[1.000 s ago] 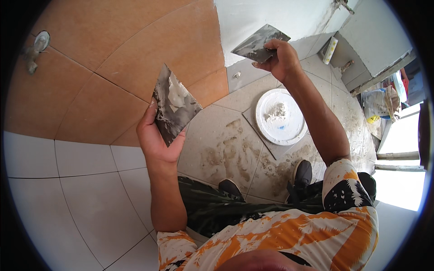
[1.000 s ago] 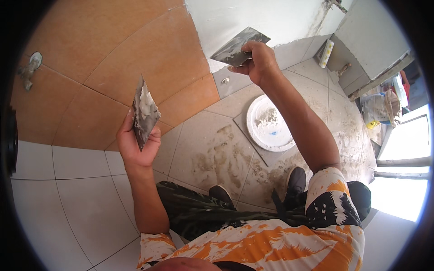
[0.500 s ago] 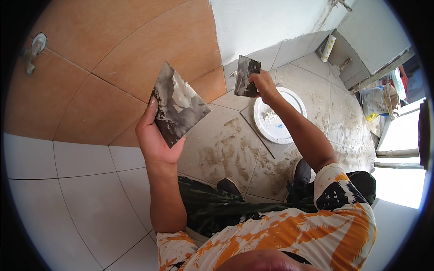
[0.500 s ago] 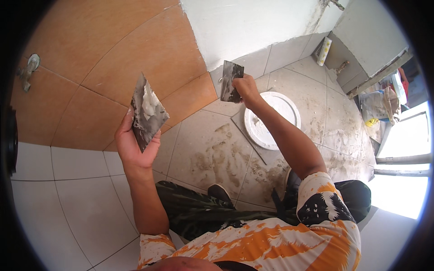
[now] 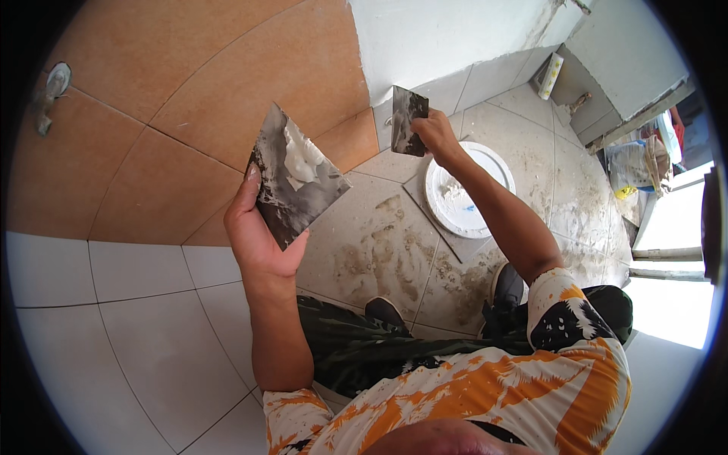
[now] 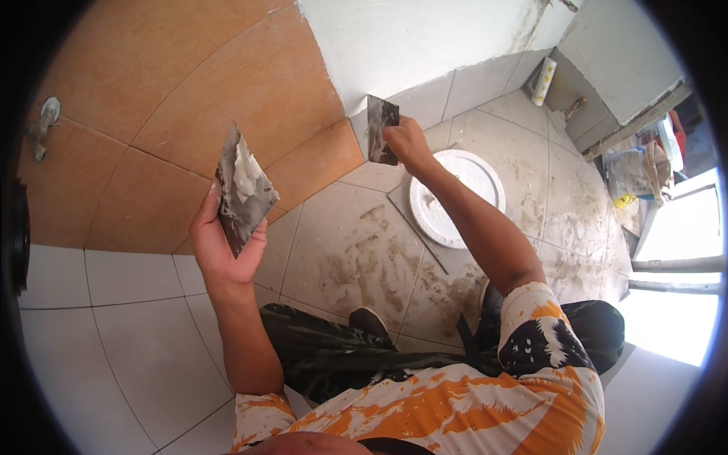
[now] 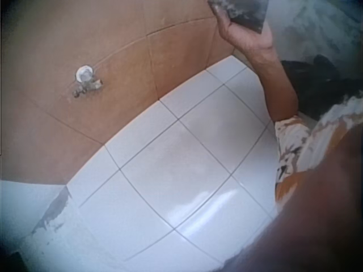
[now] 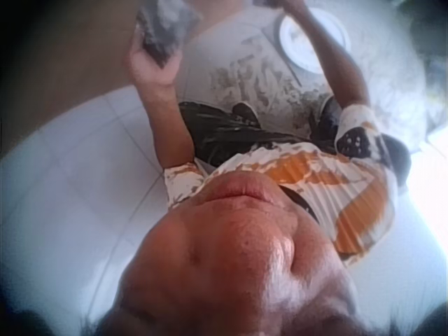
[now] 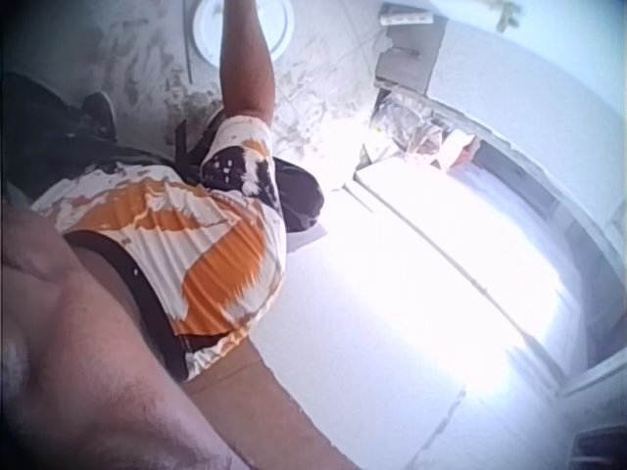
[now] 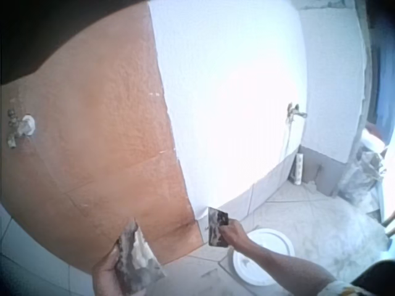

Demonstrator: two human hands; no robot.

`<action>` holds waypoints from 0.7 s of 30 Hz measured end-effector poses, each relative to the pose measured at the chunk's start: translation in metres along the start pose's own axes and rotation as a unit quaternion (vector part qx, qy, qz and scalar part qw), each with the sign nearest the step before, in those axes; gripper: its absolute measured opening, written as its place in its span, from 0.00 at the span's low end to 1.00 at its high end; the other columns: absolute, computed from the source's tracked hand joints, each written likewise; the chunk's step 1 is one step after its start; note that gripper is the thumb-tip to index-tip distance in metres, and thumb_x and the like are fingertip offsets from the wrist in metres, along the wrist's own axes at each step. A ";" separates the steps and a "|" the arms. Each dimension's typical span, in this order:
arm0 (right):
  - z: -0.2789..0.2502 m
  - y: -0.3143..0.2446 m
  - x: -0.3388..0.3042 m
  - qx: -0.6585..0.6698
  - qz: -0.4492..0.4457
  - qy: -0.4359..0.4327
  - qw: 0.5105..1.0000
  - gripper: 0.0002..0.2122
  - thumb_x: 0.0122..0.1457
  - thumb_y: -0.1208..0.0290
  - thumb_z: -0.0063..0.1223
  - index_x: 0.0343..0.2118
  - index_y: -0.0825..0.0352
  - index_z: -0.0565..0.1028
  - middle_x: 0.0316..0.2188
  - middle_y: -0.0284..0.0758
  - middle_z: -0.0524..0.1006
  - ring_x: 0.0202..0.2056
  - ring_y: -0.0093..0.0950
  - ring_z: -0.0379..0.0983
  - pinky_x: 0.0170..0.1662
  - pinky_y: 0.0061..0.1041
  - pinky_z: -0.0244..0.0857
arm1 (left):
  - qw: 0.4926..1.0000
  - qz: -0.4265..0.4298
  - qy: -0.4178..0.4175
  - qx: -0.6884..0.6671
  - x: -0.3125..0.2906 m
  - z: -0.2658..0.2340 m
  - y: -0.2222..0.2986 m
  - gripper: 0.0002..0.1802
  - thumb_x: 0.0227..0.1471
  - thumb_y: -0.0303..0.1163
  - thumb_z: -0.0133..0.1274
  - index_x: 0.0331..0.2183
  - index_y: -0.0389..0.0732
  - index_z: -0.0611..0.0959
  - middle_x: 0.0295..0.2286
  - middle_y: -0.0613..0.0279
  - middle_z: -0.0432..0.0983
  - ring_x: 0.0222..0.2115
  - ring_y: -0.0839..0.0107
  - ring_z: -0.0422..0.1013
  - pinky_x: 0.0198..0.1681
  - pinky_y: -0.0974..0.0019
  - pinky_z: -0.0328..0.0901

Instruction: The person applies white plaster to a wall using a trowel and a smaller scraper. They repeatedly scoop plaster from a bucket lid and spread it onto the wall surface, smoothing it with the tools.

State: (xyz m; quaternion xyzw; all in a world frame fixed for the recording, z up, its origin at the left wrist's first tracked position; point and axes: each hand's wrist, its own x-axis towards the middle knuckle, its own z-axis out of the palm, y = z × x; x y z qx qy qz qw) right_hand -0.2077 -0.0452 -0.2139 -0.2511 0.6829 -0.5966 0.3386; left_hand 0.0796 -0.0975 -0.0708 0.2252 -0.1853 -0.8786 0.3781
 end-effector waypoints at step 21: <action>0.010 0.012 -0.016 0.193 0.066 0.093 0.975 0.11 0.55 0.73 0.45 0.37 0.76 0.69 0.30 0.44 0.75 0.29 0.35 0.77 0.28 0.37 0.76 | 0.999 -0.014 -0.017 -0.025 -0.001 0.002 -0.001 0.14 0.62 0.34 0.44 0.44 0.38 0.78 0.42 0.59 0.80 0.43 0.65 0.76 0.46 0.59 0.72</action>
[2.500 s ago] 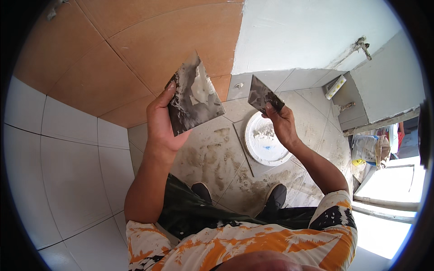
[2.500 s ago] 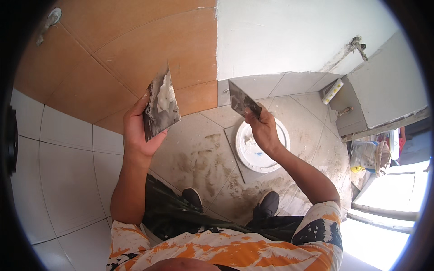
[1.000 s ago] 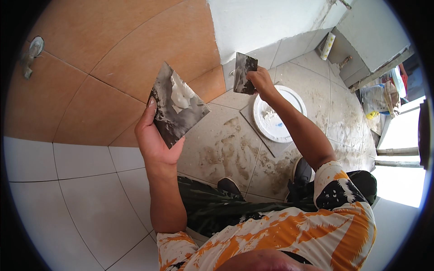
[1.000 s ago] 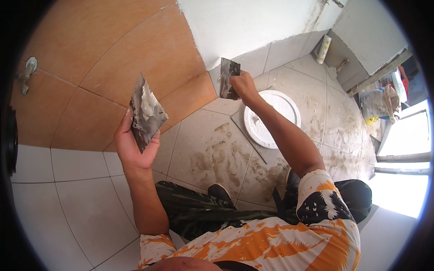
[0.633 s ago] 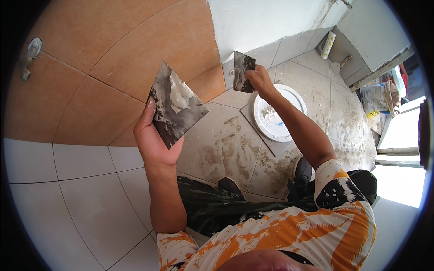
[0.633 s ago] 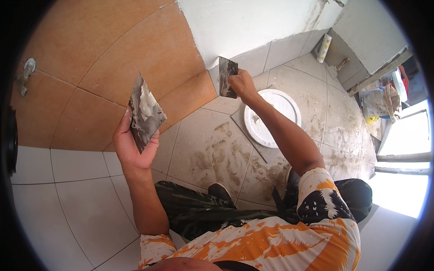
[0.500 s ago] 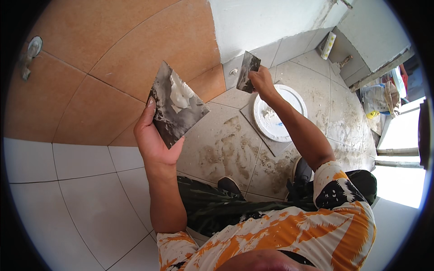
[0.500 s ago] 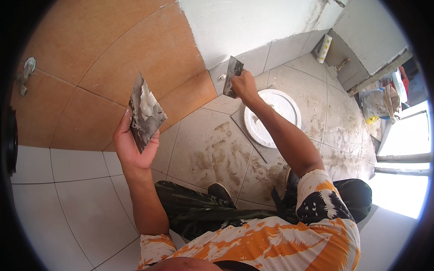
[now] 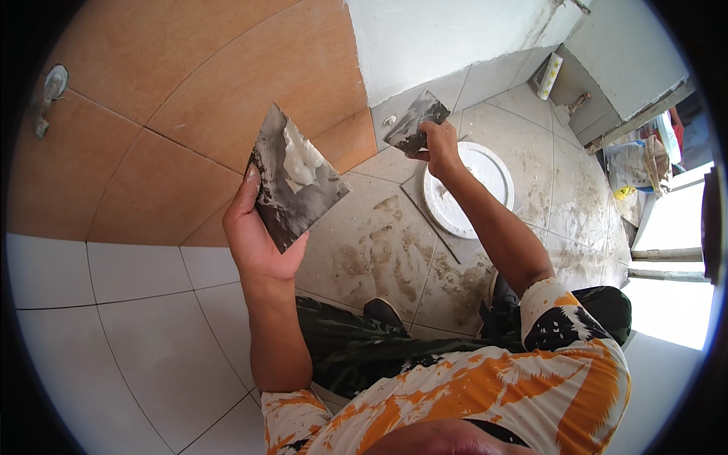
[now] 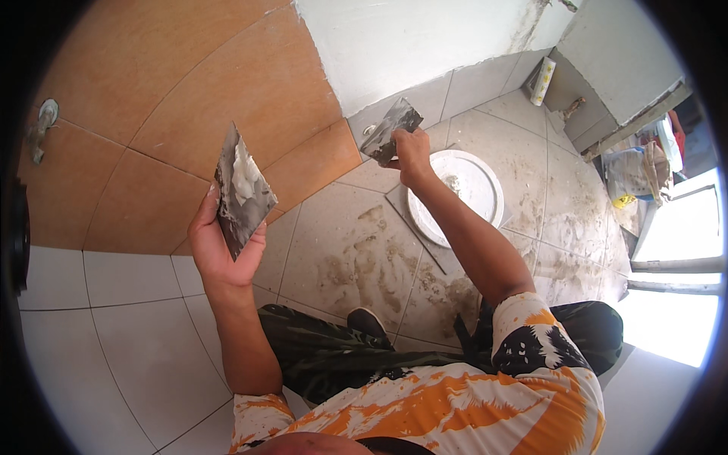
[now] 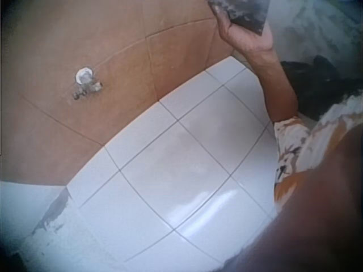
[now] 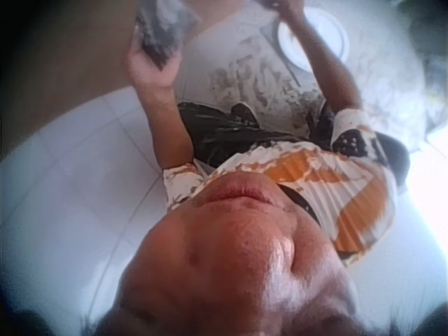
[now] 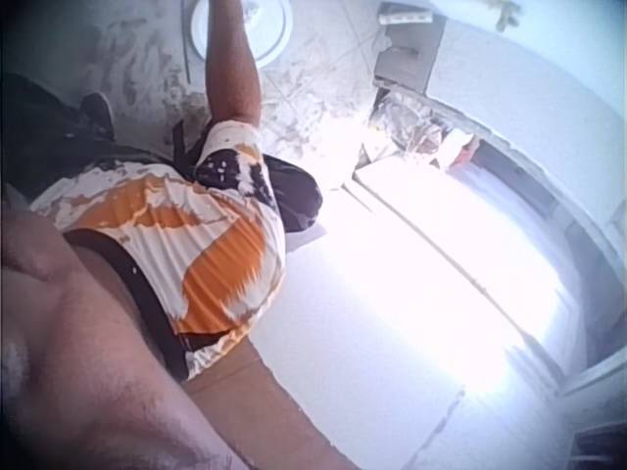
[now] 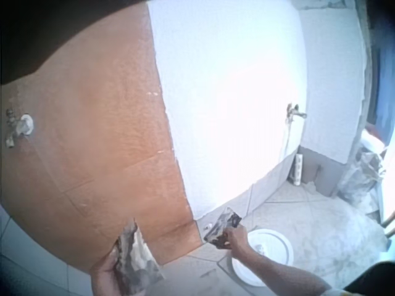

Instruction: The person applies white plaster to a wall using a trowel and a smaller scraper. They repeatedly scoop plaster from a bucket lid and spread it onto the wall surface, smoothing it with the tools.

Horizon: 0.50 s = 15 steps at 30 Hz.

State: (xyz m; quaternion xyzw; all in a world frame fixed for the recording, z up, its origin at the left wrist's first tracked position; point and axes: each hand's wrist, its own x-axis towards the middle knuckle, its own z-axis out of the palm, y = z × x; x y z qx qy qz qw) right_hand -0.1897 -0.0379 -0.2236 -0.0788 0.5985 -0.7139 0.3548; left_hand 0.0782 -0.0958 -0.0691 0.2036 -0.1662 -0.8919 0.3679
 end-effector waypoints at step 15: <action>0.047 -0.120 0.059 0.079 -0.017 -0.102 0.991 0.13 0.59 0.76 0.41 0.41 0.83 0.62 0.36 0.55 0.72 0.33 0.45 0.76 0.36 0.40 0.81 | 1.000 0.007 0.017 0.025 0.000 -0.004 0.002 0.15 0.61 0.36 0.45 0.44 0.39 0.78 0.42 0.62 0.79 0.42 0.67 0.76 0.46 0.60 0.72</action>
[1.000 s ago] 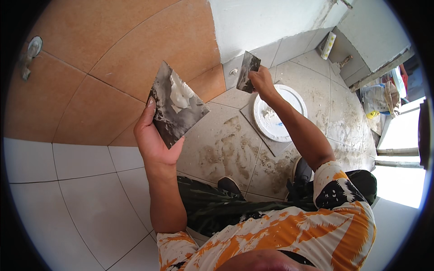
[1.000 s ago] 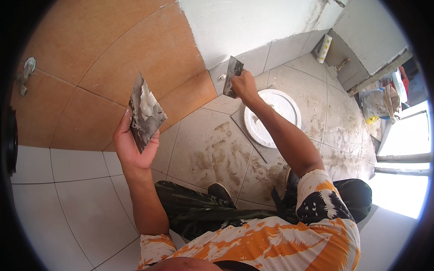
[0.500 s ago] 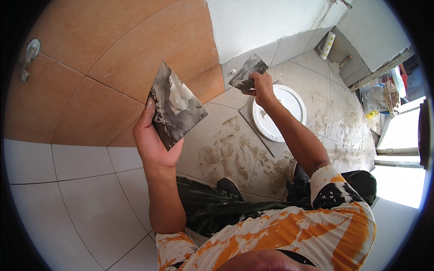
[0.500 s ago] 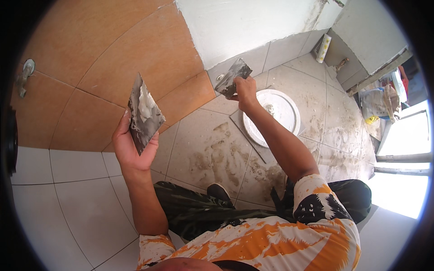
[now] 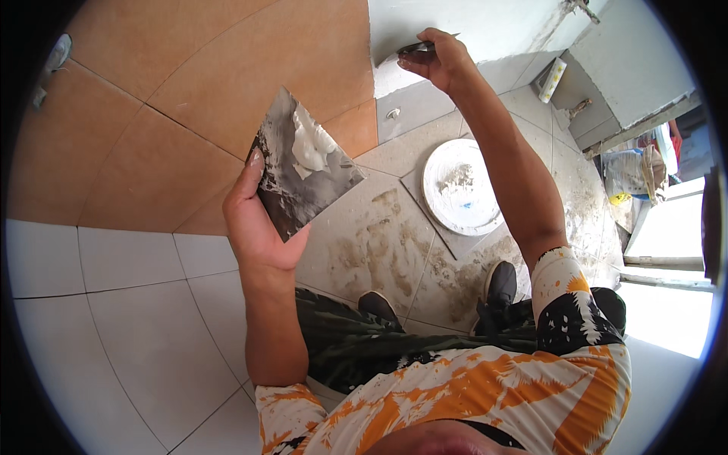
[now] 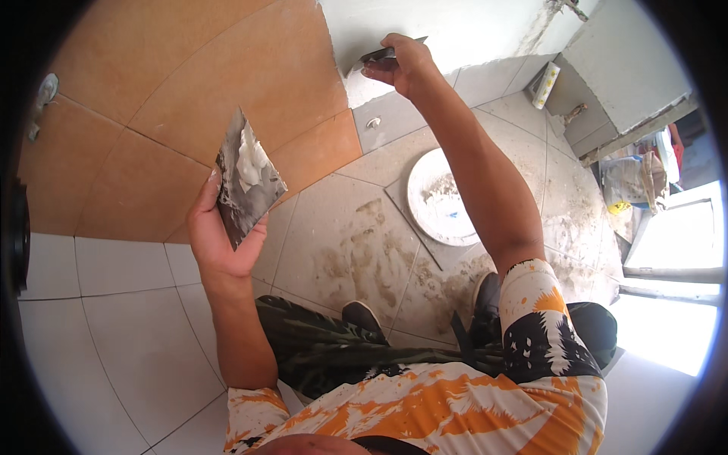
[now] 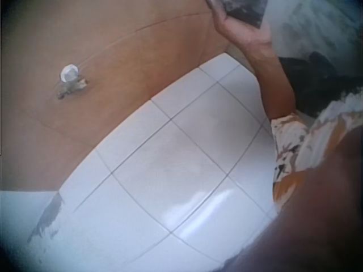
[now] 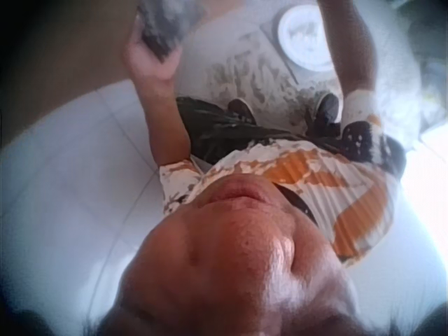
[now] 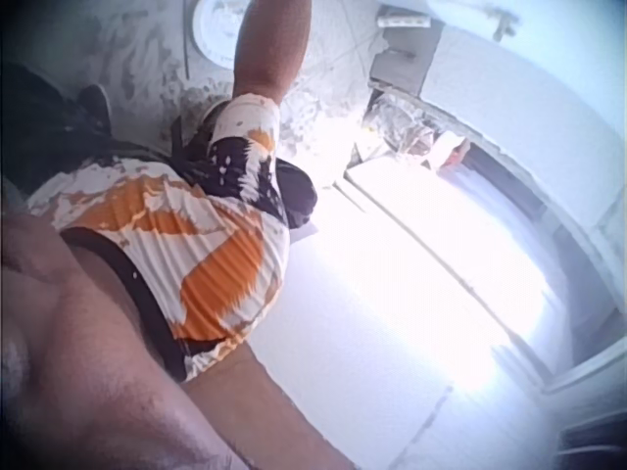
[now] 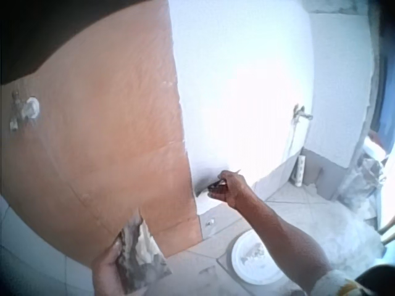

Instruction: The person applies white plaster to a wall using a trowel and a smaller scraper. They repeatedly scoop plaster from a bucket lid and spread it onto the wall surface, smoothing it with the tools.

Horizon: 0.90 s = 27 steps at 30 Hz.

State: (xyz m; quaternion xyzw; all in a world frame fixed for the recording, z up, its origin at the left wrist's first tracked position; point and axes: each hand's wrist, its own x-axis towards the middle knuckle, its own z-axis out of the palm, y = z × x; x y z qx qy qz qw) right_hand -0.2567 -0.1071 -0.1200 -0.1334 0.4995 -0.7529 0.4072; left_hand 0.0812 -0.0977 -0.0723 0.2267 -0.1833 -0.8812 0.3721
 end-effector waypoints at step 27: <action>-0.057 0.122 -0.052 -0.351 -0.055 0.062 0.933 0.13 0.50 0.73 0.44 0.34 0.77 0.75 0.23 0.48 0.78 0.27 0.36 0.78 0.29 0.35 0.69 | 1.000 0.001 0.009 -0.009 0.002 0.001 0.000 0.15 0.61 0.35 0.44 0.45 0.38 0.78 0.42 0.60 0.79 0.43 0.65 0.76 0.49 0.57 0.70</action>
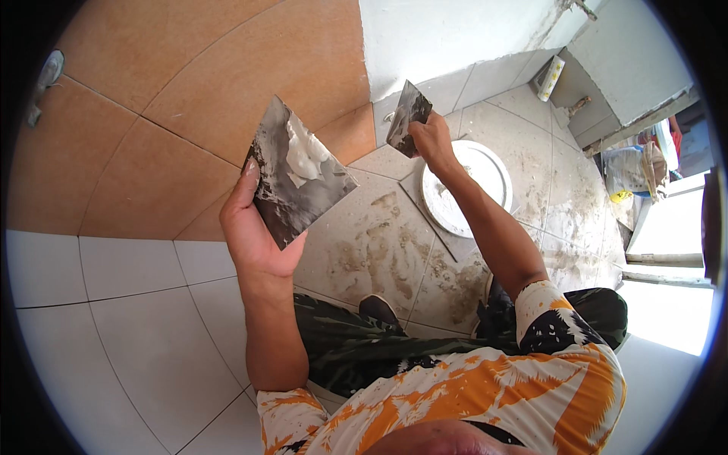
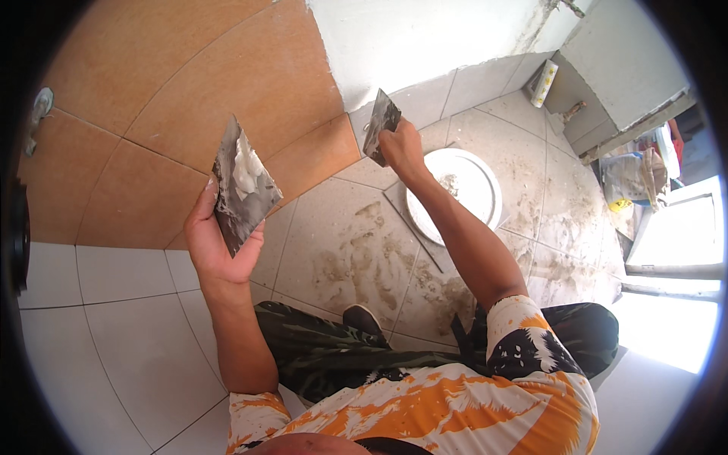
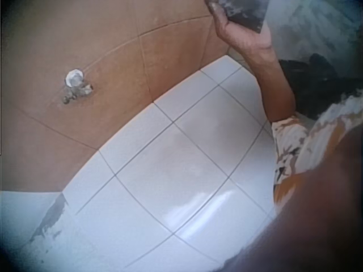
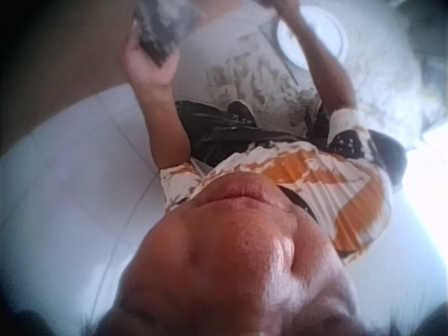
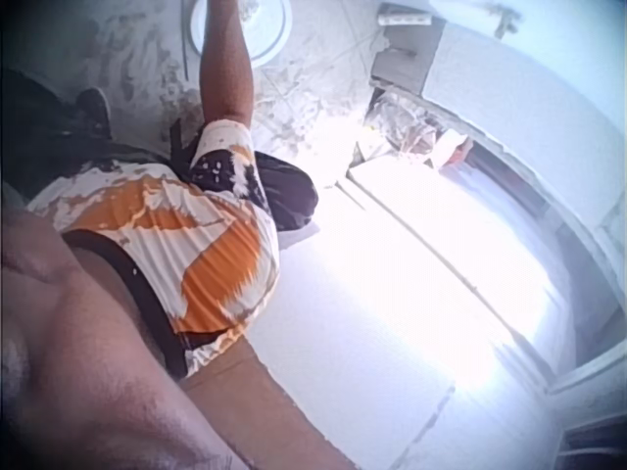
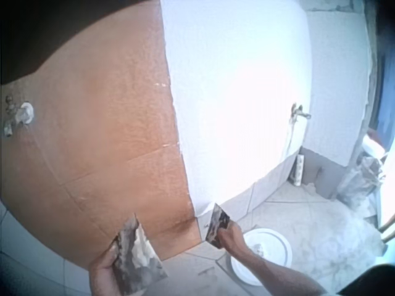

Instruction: The person applies white plaster to a wall using a trowel and a smaller scraper. They repeatedly scoop plaster from a bucket lid and spread it onto the wall surface, smoothing it with the tools.

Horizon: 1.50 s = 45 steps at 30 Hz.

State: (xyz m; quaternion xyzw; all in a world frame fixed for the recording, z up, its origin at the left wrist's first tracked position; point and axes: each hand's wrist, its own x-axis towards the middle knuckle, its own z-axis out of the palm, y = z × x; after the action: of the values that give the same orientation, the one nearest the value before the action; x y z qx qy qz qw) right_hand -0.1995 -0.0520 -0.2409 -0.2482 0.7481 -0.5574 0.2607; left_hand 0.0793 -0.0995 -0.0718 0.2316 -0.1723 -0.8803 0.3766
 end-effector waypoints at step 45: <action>0.001 -0.051 0.044 0.318 0.155 0.058 0.933 0.10 0.58 0.81 0.42 0.42 0.79 0.65 0.39 0.52 0.71 0.36 0.46 0.76 0.41 0.44 0.80 | 0.997 0.071 0.002 -0.002 -0.002 0.001 0.003 0.17 0.61 0.33 0.46 0.48 0.35 0.76 0.46 0.59 0.75 0.47 0.64 0.71 0.53 0.57 0.65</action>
State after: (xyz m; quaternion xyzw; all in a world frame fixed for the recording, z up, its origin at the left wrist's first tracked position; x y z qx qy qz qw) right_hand -0.2271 -0.0944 -0.1970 -0.0008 0.5745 -0.7323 0.3657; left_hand 0.0821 -0.0998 -0.0692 0.2197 -0.1855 -0.8512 0.4390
